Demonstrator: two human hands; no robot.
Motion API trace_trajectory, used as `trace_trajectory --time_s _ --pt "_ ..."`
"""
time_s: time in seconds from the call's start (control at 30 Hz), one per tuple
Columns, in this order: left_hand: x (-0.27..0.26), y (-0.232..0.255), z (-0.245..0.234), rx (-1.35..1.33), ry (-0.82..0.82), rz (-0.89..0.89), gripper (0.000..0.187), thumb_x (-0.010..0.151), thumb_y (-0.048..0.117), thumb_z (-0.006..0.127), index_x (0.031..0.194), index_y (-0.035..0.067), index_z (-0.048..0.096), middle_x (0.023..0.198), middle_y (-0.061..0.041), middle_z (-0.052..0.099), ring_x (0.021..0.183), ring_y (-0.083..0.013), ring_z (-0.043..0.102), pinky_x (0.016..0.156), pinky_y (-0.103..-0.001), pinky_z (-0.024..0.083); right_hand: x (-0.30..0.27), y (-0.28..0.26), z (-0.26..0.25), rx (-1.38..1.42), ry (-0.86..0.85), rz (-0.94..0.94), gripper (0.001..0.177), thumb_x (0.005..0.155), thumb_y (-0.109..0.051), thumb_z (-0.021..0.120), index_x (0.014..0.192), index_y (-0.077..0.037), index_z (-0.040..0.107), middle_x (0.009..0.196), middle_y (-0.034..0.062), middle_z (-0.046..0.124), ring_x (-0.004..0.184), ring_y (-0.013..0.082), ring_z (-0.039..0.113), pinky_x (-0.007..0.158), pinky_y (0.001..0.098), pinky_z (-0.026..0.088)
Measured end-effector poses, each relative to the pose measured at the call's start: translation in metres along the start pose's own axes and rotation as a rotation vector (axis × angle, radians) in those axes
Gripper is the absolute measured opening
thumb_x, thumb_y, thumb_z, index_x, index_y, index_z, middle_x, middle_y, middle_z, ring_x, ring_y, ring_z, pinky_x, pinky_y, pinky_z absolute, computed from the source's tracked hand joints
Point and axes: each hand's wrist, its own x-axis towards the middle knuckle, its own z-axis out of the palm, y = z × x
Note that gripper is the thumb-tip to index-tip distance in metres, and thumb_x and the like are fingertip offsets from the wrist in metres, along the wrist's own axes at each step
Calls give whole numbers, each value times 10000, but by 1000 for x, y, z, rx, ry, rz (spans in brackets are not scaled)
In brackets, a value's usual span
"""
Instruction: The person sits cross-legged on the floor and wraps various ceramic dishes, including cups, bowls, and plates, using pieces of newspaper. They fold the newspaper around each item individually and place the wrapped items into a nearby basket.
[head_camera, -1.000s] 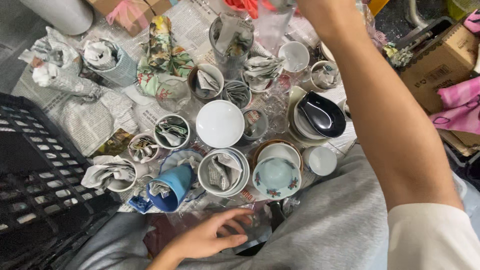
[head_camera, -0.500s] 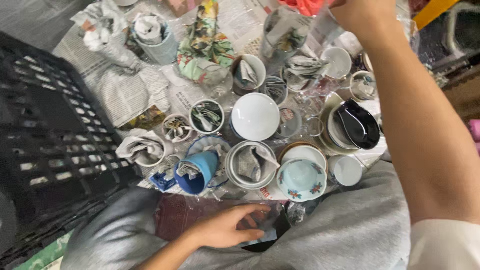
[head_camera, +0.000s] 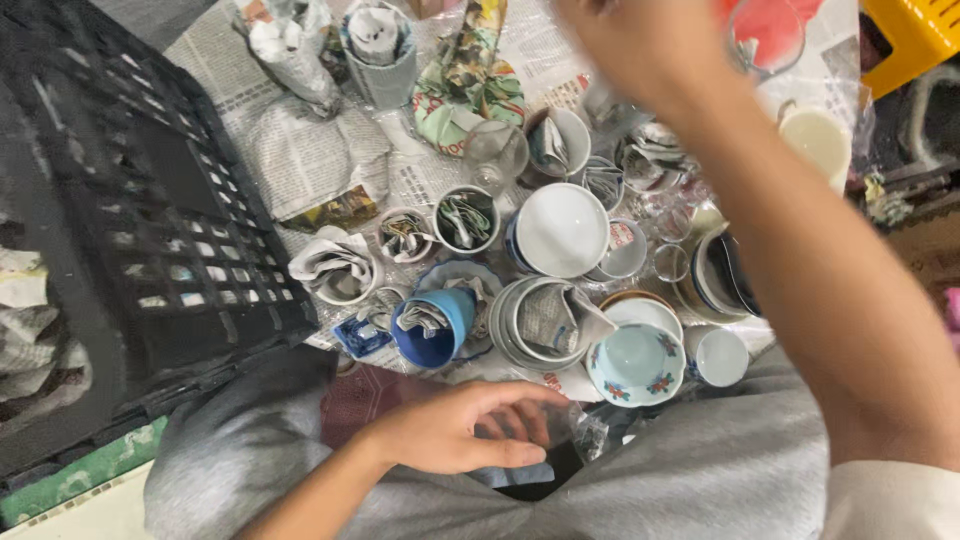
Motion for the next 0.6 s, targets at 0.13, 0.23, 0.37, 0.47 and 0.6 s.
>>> trace_trajectory --time_s 0.13,0.23,0.37,0.47,0.6 --pt "-3 5 -8 -41 -33 1 558 959 243 738 1481 137 572 1058 1 694 926 -69 631 821 -244 529 32 -31 60 206 -180 -32 414 901 -319 774 1183 -22 713 1015 170 754 882 334 738 795 445 575" --pt "-11 8 -11 -31 -1 23 541 955 227 751 1462 122 594 1011 14 693 860 -45 592 771 -222 506 56 -25 113 119 -132 131 660 816 -410 841 1300 -21 618 1093 266 686 1005 439 669 858 509 534" --pt "-19 19 -18 -52 4 32 546 965 215 746 1478 114 590 1010 22 688 832 -30 562 754 -204 484 76 4 167 100 -152 471 949 826 -547 878 1453 -27 392 1188 393 557 1153 525 568 965 531 478" --pt "-25 22 -21 -37 16 26 545 970 224 730 1483 123 576 1021 28 691 852 -24 598 771 -198 500 72 17 193 217 -316 540 757 843 -540 807 1423 -150 515 1250 229 679 1181 396 646 1015 450 499" --pt "-27 30 -23 -109 6 -41 560 964 246 722 1493 126 582 1040 28 679 815 -45 590 743 -202 486 70 15 194 175 -223 550 722 660 -372 909 1224 -107 545 1130 201 709 1081 389 667 942 446 527"
